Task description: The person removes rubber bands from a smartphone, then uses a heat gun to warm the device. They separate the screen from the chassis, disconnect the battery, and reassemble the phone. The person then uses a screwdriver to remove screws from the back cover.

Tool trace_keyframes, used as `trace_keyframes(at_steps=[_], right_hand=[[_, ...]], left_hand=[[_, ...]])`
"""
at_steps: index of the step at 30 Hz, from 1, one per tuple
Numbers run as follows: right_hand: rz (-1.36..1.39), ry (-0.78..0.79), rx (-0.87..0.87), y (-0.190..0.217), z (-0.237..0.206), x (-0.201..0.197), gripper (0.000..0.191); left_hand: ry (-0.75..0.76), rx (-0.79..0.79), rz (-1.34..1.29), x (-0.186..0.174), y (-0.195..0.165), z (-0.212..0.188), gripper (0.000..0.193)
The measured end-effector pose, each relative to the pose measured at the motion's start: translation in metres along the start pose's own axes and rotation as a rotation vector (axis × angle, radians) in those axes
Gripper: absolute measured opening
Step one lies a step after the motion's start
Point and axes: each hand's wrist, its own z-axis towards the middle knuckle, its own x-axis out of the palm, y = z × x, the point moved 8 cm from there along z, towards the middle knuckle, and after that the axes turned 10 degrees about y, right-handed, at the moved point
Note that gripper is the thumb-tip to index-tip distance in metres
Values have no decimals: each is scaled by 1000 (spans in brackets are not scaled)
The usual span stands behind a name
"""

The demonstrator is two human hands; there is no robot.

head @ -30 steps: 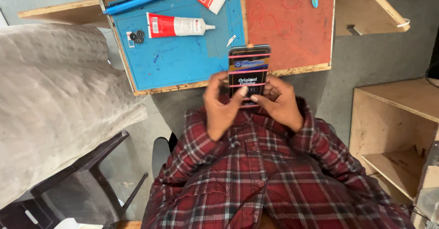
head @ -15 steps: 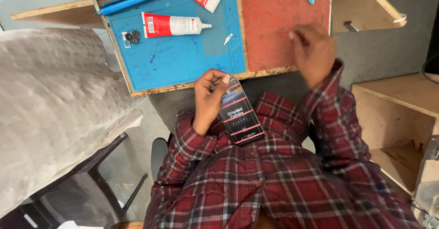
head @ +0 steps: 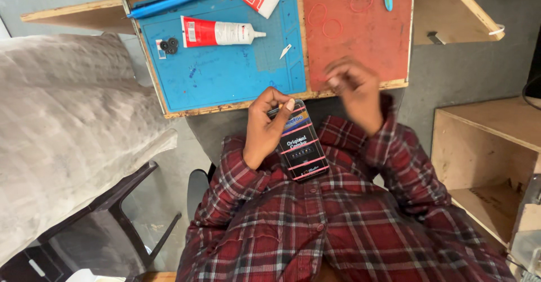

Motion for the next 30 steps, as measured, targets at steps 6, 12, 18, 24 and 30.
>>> trace_keyframes(at_steps=[6, 12, 18, 24, 30], right_hand=[[-53, 259, 26, 24, -16, 55, 3], [-268, 383, -60, 42, -26, 65, 23], [-732, 483, -577, 82, -94, 60, 35], [20, 591, -505, 65, -144, 31, 34], [1082, 514, -398, 40, -130, 45, 27]], left_hand=[[-30, 74, -136, 2, 4, -4, 18], [-267, -13, -154, -25, 53, -9, 13], [-656, 131, -318, -114, 70, 23, 11], [-669, 177, -680, -155, 68, 49, 18], [-571, 317, -927, -126, 68, 65, 20]])
